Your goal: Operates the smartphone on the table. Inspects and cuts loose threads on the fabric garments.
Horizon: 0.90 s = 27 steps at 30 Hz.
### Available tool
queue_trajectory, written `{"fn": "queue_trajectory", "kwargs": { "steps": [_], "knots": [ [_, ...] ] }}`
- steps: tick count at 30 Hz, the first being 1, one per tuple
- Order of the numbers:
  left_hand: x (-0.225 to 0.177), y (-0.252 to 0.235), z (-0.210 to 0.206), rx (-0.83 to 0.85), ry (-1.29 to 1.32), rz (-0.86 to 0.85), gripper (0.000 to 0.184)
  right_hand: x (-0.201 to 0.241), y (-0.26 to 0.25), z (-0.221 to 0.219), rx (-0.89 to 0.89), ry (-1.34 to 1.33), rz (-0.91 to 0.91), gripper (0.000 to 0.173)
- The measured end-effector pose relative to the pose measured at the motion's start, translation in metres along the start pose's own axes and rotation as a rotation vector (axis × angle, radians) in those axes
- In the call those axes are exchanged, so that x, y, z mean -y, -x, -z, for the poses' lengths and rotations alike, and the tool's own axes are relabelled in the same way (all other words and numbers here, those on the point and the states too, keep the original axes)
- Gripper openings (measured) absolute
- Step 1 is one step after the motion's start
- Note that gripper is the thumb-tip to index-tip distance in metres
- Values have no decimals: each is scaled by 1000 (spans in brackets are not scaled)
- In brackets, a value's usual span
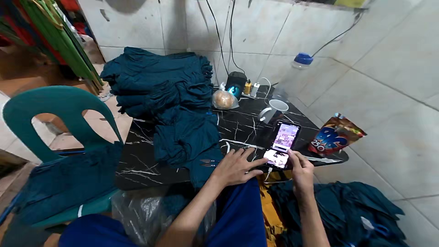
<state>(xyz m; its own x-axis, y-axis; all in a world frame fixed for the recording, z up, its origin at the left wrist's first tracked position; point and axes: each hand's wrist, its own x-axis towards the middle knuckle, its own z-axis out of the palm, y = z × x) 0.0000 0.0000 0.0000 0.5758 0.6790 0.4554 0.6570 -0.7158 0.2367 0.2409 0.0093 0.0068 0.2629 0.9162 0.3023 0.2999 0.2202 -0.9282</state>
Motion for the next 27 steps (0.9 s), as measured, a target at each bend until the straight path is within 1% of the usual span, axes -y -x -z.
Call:
{"fn": "queue_trajectory", "kwargs": {
  "steps": [3, 12, 18, 22, 27],
  "knots": [
    [-2, -1, 2, -12, 12, 7, 44, 6, -1, -2, -34, 29, -20, 27],
    [-2, -2, 2, -23, 0, 10, 44, 1, -3, 2, -1, -91, -23, 26],
    [-2, -2, 1, -27, 4, 11, 44, 6, -2, -2, -44, -27, -32, 25],
    [-1, -1, 1, -52, 6, 9, 43, 2, -2, 2, -24, -90, -57, 30],
    [-2, -2, 2, -63, 8, 9, 42, 3, -3, 3, -22, -123, -42, 28]
  ]
}}
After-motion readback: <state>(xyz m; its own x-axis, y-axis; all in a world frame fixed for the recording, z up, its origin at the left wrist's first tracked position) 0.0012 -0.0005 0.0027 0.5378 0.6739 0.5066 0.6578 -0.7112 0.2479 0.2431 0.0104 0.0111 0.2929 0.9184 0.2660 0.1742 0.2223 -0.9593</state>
